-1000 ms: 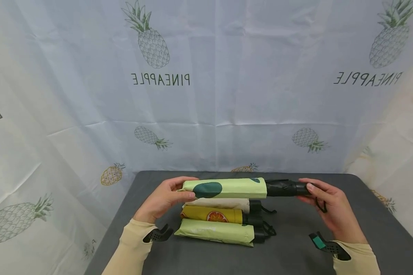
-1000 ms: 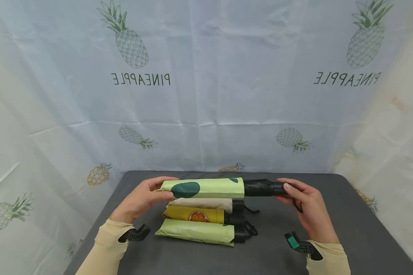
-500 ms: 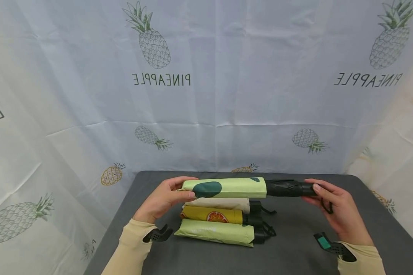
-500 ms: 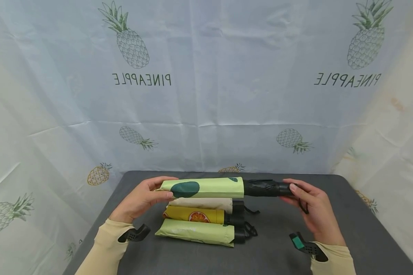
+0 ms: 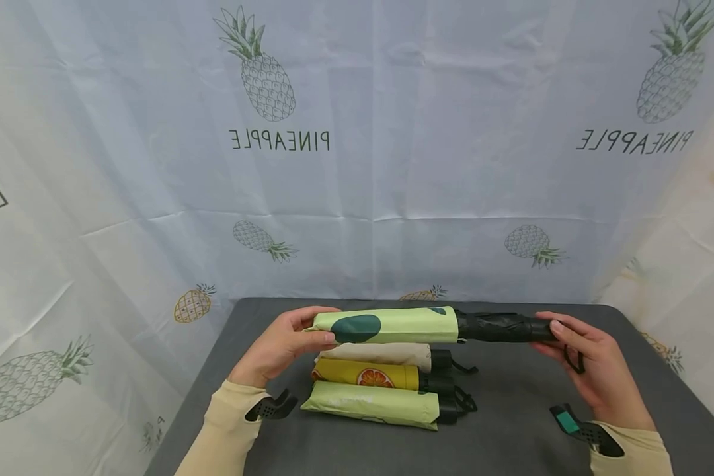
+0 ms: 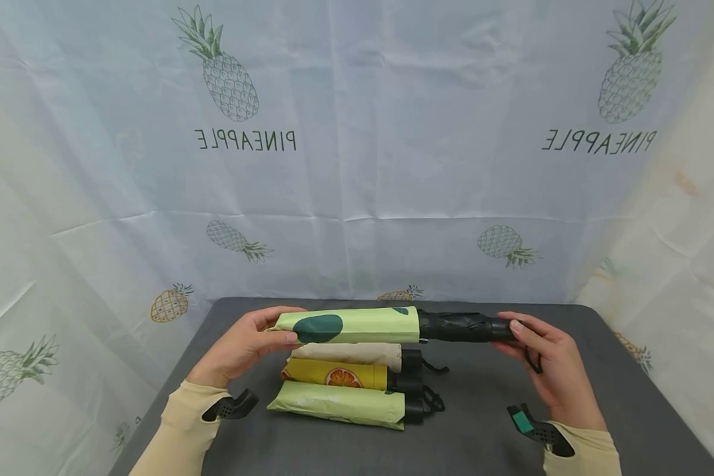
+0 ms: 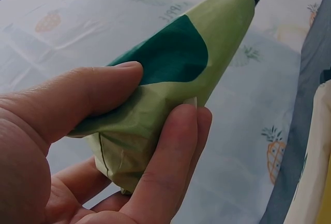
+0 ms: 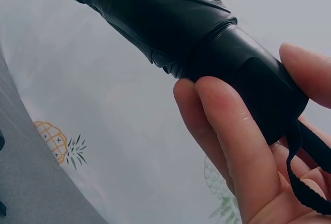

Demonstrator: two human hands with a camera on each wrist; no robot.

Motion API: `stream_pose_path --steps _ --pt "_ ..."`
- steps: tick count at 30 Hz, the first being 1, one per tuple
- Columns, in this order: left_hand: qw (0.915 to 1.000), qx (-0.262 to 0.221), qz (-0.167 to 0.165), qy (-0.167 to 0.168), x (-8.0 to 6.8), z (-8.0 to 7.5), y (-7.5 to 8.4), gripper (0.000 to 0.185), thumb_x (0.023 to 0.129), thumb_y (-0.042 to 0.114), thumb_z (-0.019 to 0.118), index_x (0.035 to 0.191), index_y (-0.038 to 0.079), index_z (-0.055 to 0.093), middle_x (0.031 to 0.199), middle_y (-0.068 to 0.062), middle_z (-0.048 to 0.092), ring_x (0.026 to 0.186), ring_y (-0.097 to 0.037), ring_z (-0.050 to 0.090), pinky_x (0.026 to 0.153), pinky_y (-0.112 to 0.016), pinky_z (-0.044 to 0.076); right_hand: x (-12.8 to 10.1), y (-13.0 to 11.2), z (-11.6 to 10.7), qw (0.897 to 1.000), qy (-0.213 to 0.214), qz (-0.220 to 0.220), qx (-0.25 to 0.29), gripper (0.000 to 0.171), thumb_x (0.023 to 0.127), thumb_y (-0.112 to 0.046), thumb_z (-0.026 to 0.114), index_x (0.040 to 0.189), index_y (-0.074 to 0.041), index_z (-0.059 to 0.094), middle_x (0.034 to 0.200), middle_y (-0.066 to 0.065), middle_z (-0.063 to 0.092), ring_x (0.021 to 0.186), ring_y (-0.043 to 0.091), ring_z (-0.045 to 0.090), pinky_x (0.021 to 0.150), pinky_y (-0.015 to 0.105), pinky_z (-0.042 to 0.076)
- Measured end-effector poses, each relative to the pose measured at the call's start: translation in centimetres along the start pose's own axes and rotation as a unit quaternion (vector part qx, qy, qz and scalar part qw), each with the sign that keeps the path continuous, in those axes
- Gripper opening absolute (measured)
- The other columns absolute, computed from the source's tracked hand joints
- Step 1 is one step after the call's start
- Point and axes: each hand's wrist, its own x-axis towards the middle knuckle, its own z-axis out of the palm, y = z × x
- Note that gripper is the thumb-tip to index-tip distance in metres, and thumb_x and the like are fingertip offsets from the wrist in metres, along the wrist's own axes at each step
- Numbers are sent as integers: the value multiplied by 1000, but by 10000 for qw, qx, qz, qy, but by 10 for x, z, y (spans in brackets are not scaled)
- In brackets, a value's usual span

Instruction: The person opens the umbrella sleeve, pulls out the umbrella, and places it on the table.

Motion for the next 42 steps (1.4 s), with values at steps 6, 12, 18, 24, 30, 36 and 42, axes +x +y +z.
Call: stream_pose_path --steps 6,12,18,24,30,36,42 --pt "10000 -15 23 -30 1 -2 -2 57 101 13 77 154 8 58 144 -12 63 122 -26 72 105 -43 64 -2 -2 -3 9998 -44 18 176 45 116 5 36 142 -4 71 137 -3 72 112 19 80 97 32 65" --pt "10000 -45 15 -1 0 -3 -1 57 101 13 78 154 7 58 143 -12 63 122 -26 72 105 -44 64 -3 -3 -7 9995 -25 2 308 46 116 5 35 142 -5 71 137 -3 72 113 19 80 96 32 65" --pt "9999 -137 -2 -24 1 -2 1 57 101 11 77 154 6 57 143 -11 63 122 -25 71 108 -46 63 -4 -5 -12 9990 -23 -44 441 47 116 6 33 142 -3 71 138 -1 72 114 21 80 96 33 65" --pt "9998 -180 -7 -13 2 -2 1 57 101 11 77 154 5 57 143 -11 63 122 -25 71 109 -49 62 -8 -9 -18 9976 -103 -131 679 48 116 6 30 143 -1 69 140 1 72 116 22 79 98 34 64" --pt "9998 -213 -28 -10 3 -1 2 57 100 11 78 153 5 58 143 -11 63 122 -25 71 107 -46 63 -13 -14 -26 9962 -76 -127 859 48 117 5 29 144 -1 68 141 1 70 118 23 78 99 36 64" --pt "9997 -251 -9 -17 3 -1 1 57 100 10 78 153 4 58 141 -11 64 121 -26 72 108 -50 62 -21 -20 -40 9982 253 -120 535 46 117 3 32 146 -3 67 144 -6 67 120 18 77 98 36 65" --pt "9995 -325 12 21 5 -2 -1 57 100 9 78 153 3 58 137 -11 64 120 -26 71 105 -44 65 -32 -26 -58 9939 354 -338 983 49 117 2 28 144 -3 69 140 -2 72 120 20 77 99 34 64"
